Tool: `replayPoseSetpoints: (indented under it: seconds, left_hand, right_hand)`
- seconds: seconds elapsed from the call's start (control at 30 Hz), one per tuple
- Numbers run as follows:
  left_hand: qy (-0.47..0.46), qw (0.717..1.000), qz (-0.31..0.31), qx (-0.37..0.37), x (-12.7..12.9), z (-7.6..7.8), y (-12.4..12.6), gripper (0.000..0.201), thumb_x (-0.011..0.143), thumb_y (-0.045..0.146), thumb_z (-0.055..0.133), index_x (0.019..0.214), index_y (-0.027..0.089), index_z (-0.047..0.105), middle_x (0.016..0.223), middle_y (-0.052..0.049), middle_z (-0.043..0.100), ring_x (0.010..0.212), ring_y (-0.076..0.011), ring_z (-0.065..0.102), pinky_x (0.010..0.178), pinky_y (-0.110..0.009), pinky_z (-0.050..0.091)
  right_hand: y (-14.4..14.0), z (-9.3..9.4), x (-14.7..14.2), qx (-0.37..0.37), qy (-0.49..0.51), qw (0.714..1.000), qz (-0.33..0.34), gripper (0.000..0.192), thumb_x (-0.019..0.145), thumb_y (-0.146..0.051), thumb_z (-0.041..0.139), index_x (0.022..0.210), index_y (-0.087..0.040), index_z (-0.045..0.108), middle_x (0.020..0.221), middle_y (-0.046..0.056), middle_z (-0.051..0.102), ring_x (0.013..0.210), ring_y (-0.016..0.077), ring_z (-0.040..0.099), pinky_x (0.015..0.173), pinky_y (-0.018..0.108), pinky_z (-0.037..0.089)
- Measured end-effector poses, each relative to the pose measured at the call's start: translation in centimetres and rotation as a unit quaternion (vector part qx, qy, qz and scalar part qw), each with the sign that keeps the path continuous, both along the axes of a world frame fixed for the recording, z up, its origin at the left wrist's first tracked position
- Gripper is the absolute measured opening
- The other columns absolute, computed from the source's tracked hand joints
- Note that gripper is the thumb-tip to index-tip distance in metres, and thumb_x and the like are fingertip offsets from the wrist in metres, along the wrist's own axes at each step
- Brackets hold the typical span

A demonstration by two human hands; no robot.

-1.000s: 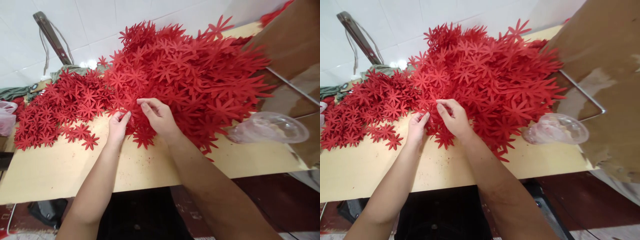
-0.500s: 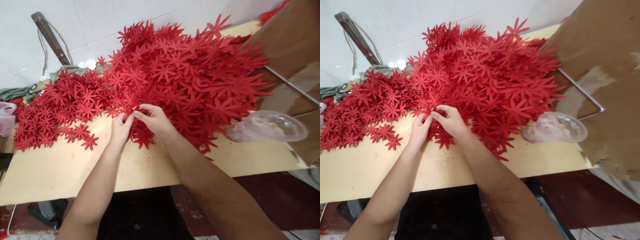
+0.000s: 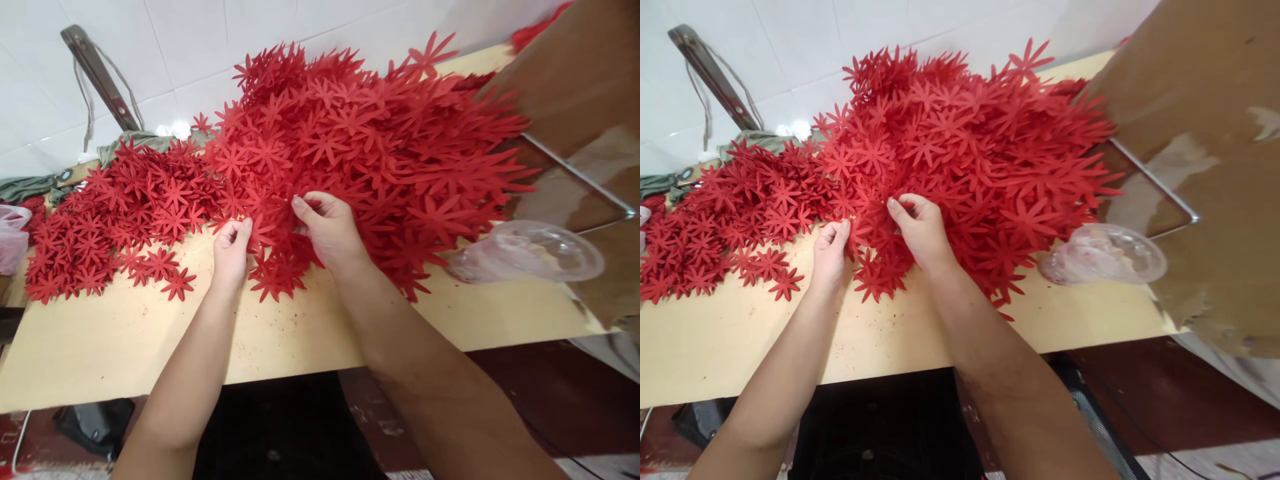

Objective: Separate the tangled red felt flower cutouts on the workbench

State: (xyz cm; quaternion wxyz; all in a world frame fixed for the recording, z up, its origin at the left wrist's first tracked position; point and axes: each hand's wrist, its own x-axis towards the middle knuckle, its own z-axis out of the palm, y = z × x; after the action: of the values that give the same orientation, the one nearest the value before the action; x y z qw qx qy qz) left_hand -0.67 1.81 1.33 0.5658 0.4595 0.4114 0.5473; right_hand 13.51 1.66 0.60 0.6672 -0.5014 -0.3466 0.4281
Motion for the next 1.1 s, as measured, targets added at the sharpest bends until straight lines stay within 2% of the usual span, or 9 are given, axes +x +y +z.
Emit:
replayPoseSetpoints:
  seconds: [0.1,0.17,0.23,0.3,0.47,0.57,0.67,0.87,1.1]
  left_hand:
    - [0.026,0.999,0.033,0.027,0.1,-0.4,0.2,0.033,0.066,0.044,0.076,0.070,0.018,0.056,0.066,0.005,0.056,0.064,-0.0065,0.050,0.069,-0.021,0.043]
    - [0.059,0.995,0.050,0.064,0.2,-0.8,0.3,0.032,0.066,0.041,0.076,0.083,0.019,0.061,0.083,0.001,0.062,0.080,-0.0095,0.056,0.083,-0.025,0.044]
    - [0.098,0.988,0.060,0.106,0.2,-1.0,0.3,0.033,0.068,0.042,0.074,0.090,0.019,0.064,0.099,-0.004,0.064,0.098,-0.0138,0.058,0.095,-0.030,0.042]
    - [0.111,0.985,0.049,0.123,0.2,-0.9,0.1,0.034,0.070,0.045,0.072,0.093,0.020,0.066,0.107,-0.006,0.064,0.105,-0.0167,0.057,0.099,-0.033,0.040]
    - [0.030,0.997,-0.059,0.047,0.6,0.0,-0.8,0.034,0.065,0.045,0.075,0.087,0.020,0.067,0.088,-0.002,0.068,0.082,-0.0126,0.061,0.083,-0.028,0.048]
    - [0.003,0.999,-0.049,0.011,0.9,0.2,-1.0,0.026,0.063,0.038,0.078,0.077,0.019,0.066,0.075,0.003,0.065,0.070,-0.0082,0.058,0.074,-0.023,0.047]
    - [-0.006,0.999,-0.033,-0.016,0.8,0.3,-0.8,0.022,0.060,0.032,0.080,0.071,0.018,0.066,0.067,0.005,0.063,0.062,-0.0060,0.055,0.069,-0.022,0.046]
    - [-0.066,0.996,-0.060,-0.020,0.9,0.6,-0.8,0.026,0.056,0.034,0.082,0.072,0.019,0.069,0.070,0.003,0.069,0.072,-0.0087,0.062,0.081,-0.025,0.049]
    - [-0.124,0.988,0.037,-0.085,0.2,0.6,-0.1,0.023,0.062,0.029,0.078,0.073,0.017,0.062,0.065,0.004,0.067,0.058,-0.0066,0.061,0.064,-0.020,0.047]
  right_hand:
    - [-0.1,0.1,-0.3,0.004,0.001,1.000,0.027,0.036,0.061,-0.048,0.075,0.073,-0.024,0.052,0.066,-0.003,0.053,0.057,0.0108,0.050,0.051,0.027,0.048]
    - [-0.2,0.3,-0.4,0.017,-0.001,0.999,0.041,0.034,0.060,-0.045,0.076,0.073,-0.023,0.053,0.068,-0.003,0.055,0.059,0.0103,0.052,0.053,0.026,0.048]
    - [-0.3,0.6,-0.5,0.022,-0.003,0.999,0.047,0.032,0.060,-0.042,0.076,0.070,-0.022,0.053,0.066,-0.003,0.055,0.058,0.0094,0.050,0.054,0.025,0.046]
    - [-0.5,0.9,-0.5,0.016,-0.024,0.999,0.045,0.029,0.062,-0.038,0.074,0.066,-0.021,0.051,0.062,-0.004,0.052,0.054,0.0082,0.046,0.052,0.024,0.042]
    - [-1.1,1.5,-1.2,0.009,-0.198,0.980,0.022,0.020,0.073,-0.029,0.065,0.062,-0.019,0.051,0.052,-0.005,0.046,0.048,0.0073,0.037,0.050,0.025,0.031]
    - [-1.5,1.7,-1.5,0.017,-0.254,0.967,0.016,0.029,0.076,-0.036,0.061,0.058,-0.020,0.046,0.049,-0.006,0.041,0.048,0.0072,0.035,0.051,0.026,0.030]
    - [-1.7,1.7,-1.7,0.030,-0.249,0.968,0.024,0.041,0.076,-0.051,0.059,0.055,-0.020,0.042,0.051,-0.005,0.039,0.050,0.0069,0.035,0.053,0.025,0.030]
    - [-1.5,1.9,-2.1,0.016,-0.184,0.978,0.094,0.062,0.061,-0.078,0.056,0.055,-0.018,0.043,0.052,-0.005,0.037,0.051,0.0062,0.033,0.050,0.025,0.027]
    - [-1.6,2.2,-2.3,0.035,-0.100,0.986,0.129,0.060,0.055,-0.076,0.064,0.057,-0.020,0.042,0.052,-0.006,0.036,0.050,0.0052,0.032,0.047,0.023,0.028]
